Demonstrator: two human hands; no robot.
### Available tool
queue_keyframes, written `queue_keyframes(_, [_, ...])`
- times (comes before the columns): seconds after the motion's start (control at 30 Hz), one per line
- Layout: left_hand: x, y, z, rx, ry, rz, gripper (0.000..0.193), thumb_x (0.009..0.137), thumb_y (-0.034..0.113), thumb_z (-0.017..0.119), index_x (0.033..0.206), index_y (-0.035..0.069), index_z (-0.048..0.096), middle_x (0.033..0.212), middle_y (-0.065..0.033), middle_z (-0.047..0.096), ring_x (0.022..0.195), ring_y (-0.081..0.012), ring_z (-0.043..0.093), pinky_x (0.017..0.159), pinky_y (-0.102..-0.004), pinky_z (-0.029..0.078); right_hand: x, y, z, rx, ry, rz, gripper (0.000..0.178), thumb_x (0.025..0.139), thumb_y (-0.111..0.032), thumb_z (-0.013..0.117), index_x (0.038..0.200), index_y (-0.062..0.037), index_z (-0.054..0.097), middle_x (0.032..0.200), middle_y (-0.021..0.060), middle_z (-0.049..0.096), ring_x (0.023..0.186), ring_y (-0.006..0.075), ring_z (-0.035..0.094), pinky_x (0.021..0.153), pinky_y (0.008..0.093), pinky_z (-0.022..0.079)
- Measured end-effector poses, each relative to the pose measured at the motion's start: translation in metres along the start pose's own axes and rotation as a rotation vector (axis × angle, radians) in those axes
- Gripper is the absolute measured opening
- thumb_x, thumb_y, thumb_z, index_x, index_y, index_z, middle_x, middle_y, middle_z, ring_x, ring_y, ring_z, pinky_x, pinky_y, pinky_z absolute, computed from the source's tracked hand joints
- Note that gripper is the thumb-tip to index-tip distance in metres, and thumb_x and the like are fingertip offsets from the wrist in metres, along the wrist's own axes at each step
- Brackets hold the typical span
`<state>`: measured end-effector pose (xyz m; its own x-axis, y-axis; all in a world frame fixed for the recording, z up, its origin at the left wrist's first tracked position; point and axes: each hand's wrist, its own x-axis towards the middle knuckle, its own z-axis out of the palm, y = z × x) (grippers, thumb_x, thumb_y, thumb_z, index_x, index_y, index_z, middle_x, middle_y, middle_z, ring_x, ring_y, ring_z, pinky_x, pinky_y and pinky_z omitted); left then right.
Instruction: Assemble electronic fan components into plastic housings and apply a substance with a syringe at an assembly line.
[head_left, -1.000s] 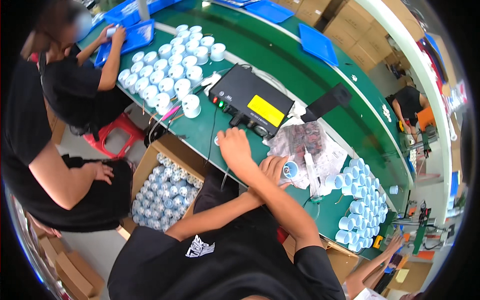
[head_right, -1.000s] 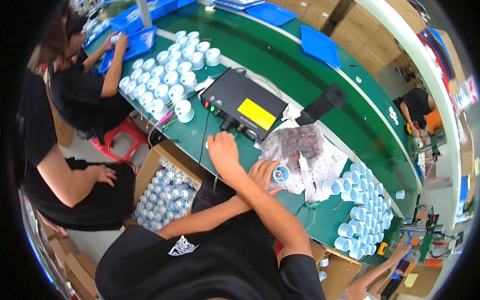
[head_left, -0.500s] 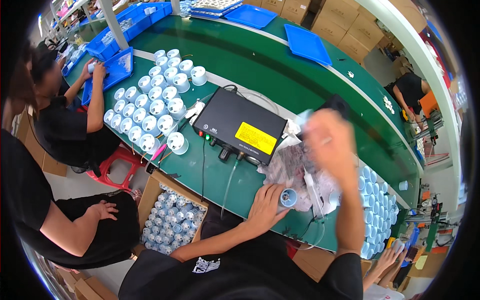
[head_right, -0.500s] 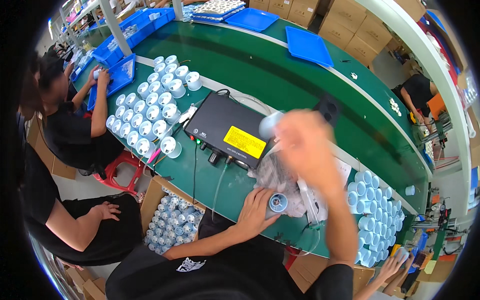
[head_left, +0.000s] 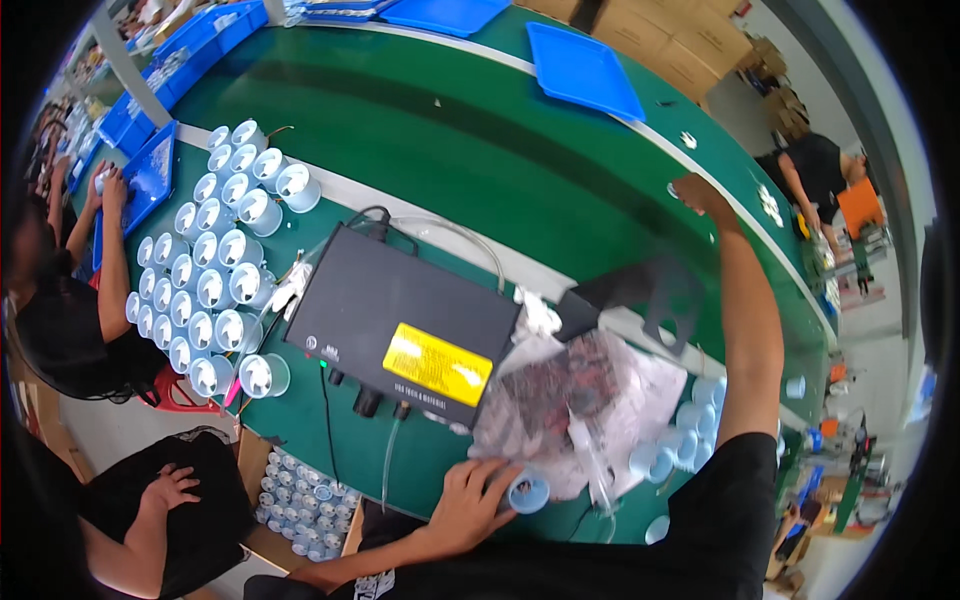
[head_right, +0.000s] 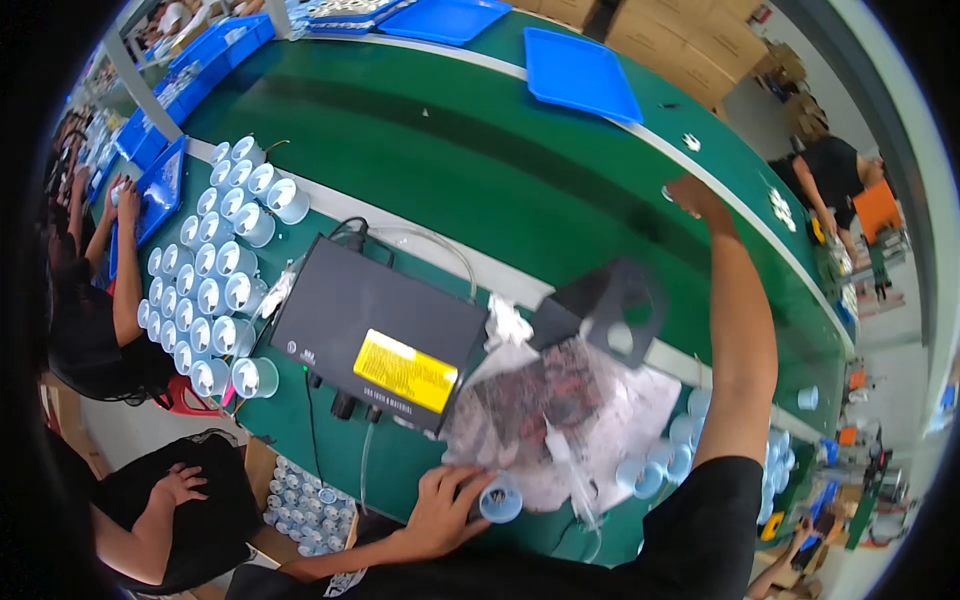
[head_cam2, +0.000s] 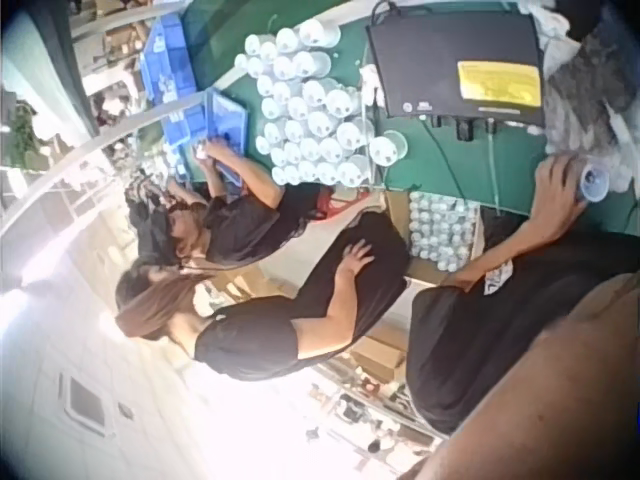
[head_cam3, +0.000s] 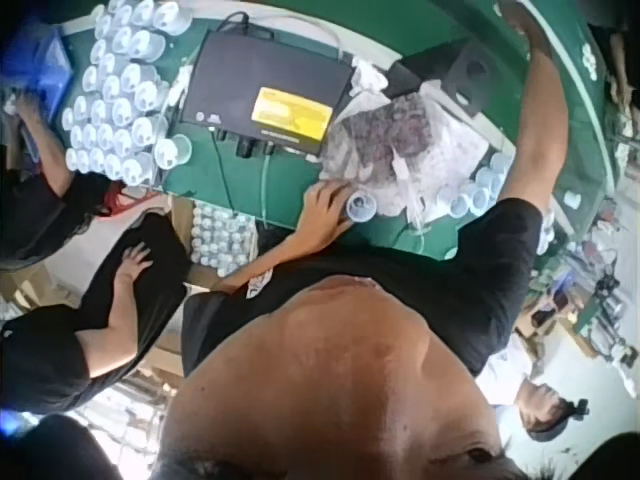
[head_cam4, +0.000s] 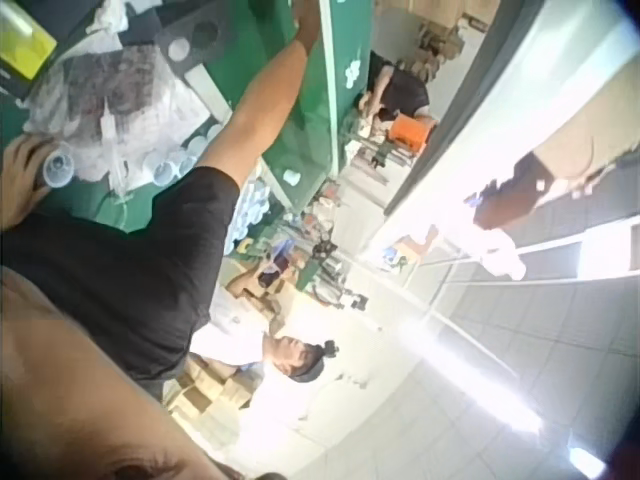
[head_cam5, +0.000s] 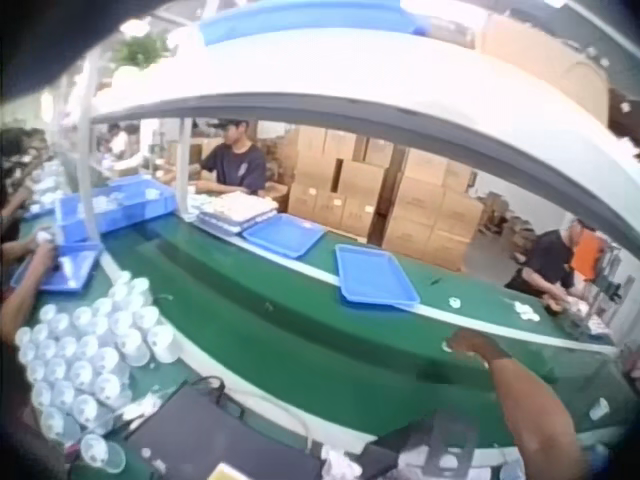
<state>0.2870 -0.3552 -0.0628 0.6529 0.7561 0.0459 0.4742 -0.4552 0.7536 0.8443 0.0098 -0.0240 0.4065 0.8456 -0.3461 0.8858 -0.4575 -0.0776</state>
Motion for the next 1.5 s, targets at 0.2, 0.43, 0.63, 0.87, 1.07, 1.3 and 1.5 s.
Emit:
queue_keyframes(0.2, [-0.005,-0.009,0.007,-0.009,-0.009,-0.015,0.063,0.075,0.030,0.074,0.132,0.016,0.053,0.123,-0.0085,0.053,0.111,-0.0272,0.049,0.094,-0.0425,0.040,0.086,-0.008,-0.010,0.114,0.152,0.054,0.037,0.086,-0.031,0.050,0.077,0.0027,0.064,0.065,0.0169,0.061,0.042,0.0281,0.057,0.043,0.0404,0.048])
queue_keyframes(0.43, [-0.005,-0.012,0.012,-0.012,-0.032,-0.024,0.059,0.076,0.034,0.077,0.129,0.017,0.057,0.125,-0.0095,0.055,0.114,-0.0278,0.048,0.096,-0.0425,0.036,0.107,0.004,-0.029,0.030,0.442,0.200,0.055,0.089,-0.045,0.051,0.120,0.0000,0.060,0.126,0.0255,0.057,0.117,0.0428,0.054,0.097,0.0478,0.044])
queue_keyframes(0.63, [0.000,-0.005,0.004,0.003,-0.008,-0.035,0.066,0.076,0.031,0.074,0.135,0.013,0.050,0.127,-0.0096,0.052,0.113,-0.0286,0.049,0.096,-0.0429,0.039,0.078,0.043,0.002,-0.047,0.476,0.156,0.050,0.088,-0.048,0.055,0.102,-0.0006,0.064,0.114,0.0265,0.062,0.109,0.0428,0.058,0.090,0.0497,0.048])
queue_keyframes(0.87, [0.000,-0.001,0.004,-0.047,0.062,0.018,0.067,0.075,0.026,0.076,0.134,0.009,0.047,0.131,-0.0127,0.046,0.120,-0.0321,0.044,0.101,-0.0437,0.036,-0.035,0.070,0.014,-0.517,0.488,-0.343,0.031,0.090,-0.028,0.052,0.088,0.0002,0.065,0.084,0.0243,0.063,0.085,0.0426,0.063,0.076,0.0510,0.051])
queue_keyframes(1.07, [-0.012,0.003,0.007,0.006,0.155,0.028,0.066,0.077,0.024,0.075,0.134,0.008,0.046,0.128,-0.0137,0.045,0.121,-0.0349,0.040,0.103,-0.0456,0.035,-0.224,-0.046,-0.005,-0.227,0.407,-0.271,0.026,0.087,-0.026,0.061,0.085,0.0001,0.062,0.090,0.0243,0.065,0.087,0.0426,0.063,0.078,0.0508,0.052])
queue_keyframes(1.3, [0.000,0.006,0.014,0.071,0.221,0.085,0.067,0.075,0.023,0.076,0.130,0.001,0.046,0.127,-0.0175,0.047,0.119,-0.0378,0.041,0.101,-0.0472,0.034,-0.368,-0.057,-0.002,-0.198,0.539,-0.299,0.031,0.086,-0.028,0.061,0.075,0.0001,0.065,0.083,0.0237,0.065,0.082,0.0407,0.063,0.073,0.0499,0.052])
queue_keyframes(1.5, [-0.005,-0.009,0.020,0.114,0.326,0.097,0.079,0.070,0.017,0.078,0.136,-0.001,0.039,0.127,-0.0216,0.047,0.117,-0.0389,0.040,0.103,-0.0489,0.031,-0.503,-0.139,0.135,0.705,1.048,-0.167,0.021,0.090,-0.015,0.060,0.074,-0.0031,0.055,0.062,0.0155,0.052,0.051,0.0325,0.050,0.049,0.0413,0.038])
